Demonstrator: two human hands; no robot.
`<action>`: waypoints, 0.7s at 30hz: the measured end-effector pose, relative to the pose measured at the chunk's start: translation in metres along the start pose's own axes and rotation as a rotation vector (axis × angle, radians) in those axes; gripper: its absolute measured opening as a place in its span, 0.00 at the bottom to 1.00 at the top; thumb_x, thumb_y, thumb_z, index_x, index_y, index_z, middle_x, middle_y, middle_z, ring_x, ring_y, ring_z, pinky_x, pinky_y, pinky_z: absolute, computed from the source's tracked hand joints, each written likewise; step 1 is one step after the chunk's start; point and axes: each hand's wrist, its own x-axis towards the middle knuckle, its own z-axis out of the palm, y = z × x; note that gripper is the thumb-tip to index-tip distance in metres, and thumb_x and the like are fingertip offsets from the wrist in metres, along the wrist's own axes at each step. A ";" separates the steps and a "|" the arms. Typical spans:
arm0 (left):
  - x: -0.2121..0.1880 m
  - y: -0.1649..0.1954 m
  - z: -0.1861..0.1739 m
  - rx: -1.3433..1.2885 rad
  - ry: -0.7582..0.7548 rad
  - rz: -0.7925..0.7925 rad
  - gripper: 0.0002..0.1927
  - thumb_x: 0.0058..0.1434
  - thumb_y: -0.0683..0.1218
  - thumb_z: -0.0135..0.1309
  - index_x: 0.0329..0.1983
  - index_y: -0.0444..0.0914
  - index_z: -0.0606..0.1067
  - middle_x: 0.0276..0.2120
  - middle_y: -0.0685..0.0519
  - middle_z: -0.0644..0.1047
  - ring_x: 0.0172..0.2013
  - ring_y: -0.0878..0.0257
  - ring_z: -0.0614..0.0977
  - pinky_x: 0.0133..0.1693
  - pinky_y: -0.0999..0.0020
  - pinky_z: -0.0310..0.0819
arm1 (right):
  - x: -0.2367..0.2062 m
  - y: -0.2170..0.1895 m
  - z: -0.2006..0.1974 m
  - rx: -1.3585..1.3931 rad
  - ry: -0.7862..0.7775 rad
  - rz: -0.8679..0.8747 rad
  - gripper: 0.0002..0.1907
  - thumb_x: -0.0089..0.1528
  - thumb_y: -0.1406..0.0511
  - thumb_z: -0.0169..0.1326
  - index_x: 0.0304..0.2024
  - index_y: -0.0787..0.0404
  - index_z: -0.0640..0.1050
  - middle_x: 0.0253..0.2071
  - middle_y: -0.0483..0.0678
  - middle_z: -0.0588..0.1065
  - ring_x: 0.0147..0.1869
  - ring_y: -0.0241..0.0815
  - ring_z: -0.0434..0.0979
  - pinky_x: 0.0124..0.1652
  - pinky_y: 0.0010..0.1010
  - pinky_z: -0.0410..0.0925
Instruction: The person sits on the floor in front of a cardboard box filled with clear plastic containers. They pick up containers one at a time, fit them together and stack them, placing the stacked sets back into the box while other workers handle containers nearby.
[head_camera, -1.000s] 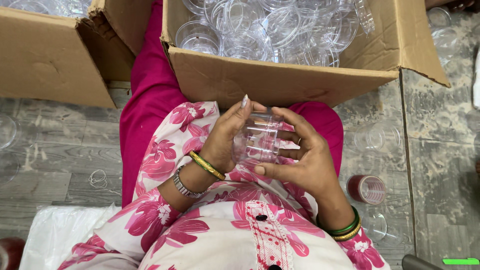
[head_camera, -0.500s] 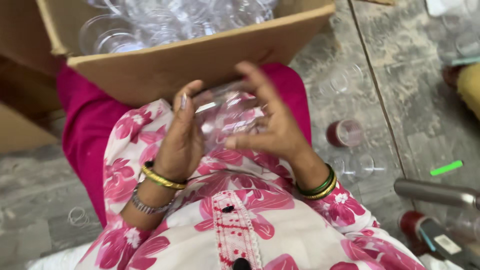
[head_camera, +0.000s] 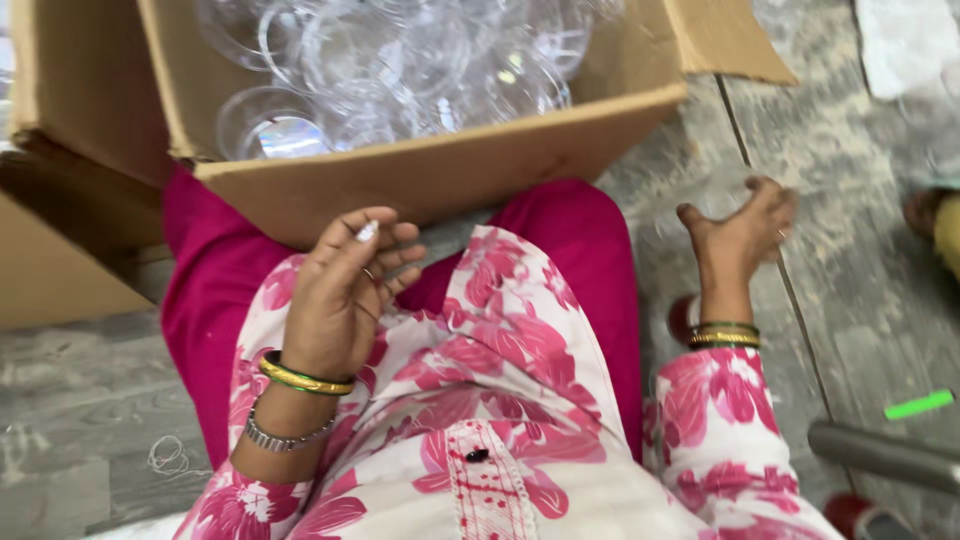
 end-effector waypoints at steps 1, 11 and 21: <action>0.000 0.003 0.001 0.018 0.016 -0.002 0.14 0.72 0.46 0.46 0.58 0.37 0.71 0.51 0.47 0.78 0.50 0.57 0.81 0.51 0.59 0.78 | 0.003 -0.012 -0.004 -0.033 0.064 -0.005 0.40 0.46 0.60 0.79 0.54 0.61 0.70 0.60 0.62 0.66 0.65 0.67 0.60 0.59 0.62 0.54; 0.003 0.034 0.031 0.101 0.032 0.033 0.12 0.69 0.45 0.50 0.53 0.36 0.73 0.45 0.48 0.79 0.42 0.61 0.83 0.39 0.64 0.83 | 0.094 -0.268 0.004 0.560 -0.224 -0.426 0.17 0.63 0.55 0.69 0.34 0.62 0.81 0.30 0.50 0.80 0.31 0.48 0.81 0.34 0.40 0.71; 0.084 0.113 0.020 0.386 0.034 0.406 0.08 0.69 0.44 0.55 0.46 0.34 0.74 0.38 0.53 0.79 0.36 0.66 0.83 0.35 0.71 0.83 | 0.100 -0.296 0.013 0.412 -0.309 -0.305 0.12 0.58 0.59 0.65 0.37 0.60 0.82 0.43 0.52 0.78 0.47 0.54 0.80 0.47 0.44 0.72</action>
